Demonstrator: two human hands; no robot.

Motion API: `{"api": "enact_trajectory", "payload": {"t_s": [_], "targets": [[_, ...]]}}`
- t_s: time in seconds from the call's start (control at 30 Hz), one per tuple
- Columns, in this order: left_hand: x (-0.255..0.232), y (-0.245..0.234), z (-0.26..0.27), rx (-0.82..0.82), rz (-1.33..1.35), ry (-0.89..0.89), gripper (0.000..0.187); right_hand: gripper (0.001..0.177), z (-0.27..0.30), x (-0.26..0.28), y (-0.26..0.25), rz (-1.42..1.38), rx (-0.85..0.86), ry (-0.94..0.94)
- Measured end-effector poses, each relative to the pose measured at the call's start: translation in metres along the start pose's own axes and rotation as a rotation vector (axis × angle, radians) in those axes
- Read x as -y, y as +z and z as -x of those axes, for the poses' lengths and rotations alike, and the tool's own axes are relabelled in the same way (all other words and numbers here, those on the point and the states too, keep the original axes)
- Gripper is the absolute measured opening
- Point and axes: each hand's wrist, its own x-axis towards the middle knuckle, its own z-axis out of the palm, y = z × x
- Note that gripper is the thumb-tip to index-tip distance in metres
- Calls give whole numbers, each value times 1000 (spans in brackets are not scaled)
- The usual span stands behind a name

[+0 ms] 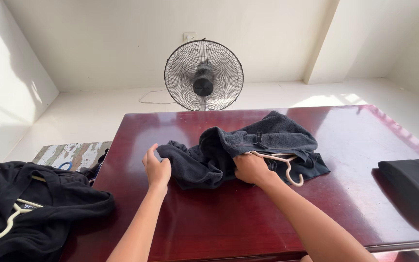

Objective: The person spreads a pair of black pants on a table, aligns the legs, and folds them into a rectangle by hand. They then pick up a black sweatshirt from a pile, move a hanger, and reach inside the sweatshirt to turn it inside out by hand.

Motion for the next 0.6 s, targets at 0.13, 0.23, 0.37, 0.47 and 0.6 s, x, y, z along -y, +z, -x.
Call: {"api": "enact_trajectory", "payload": {"t_s": [0.13,0.23,0.37,0.47,0.6], "targets": [[-51,30,46,-86,-68,634,45,49,4,16,-3,-70,-154,-24],[-95,57,71,439,-306,784,49,55,22,32,-23,-151,-226,-83],[-97,79,72,615,-426,557,44,58,60,39,-62,-77,108,-236],[-66,78,61,490,-435,602,41,45,84,24,-99,-404,321,-169],[-47,70,45,341,-383,623,33,27,71,2,-102,-532,66,-80]]}}
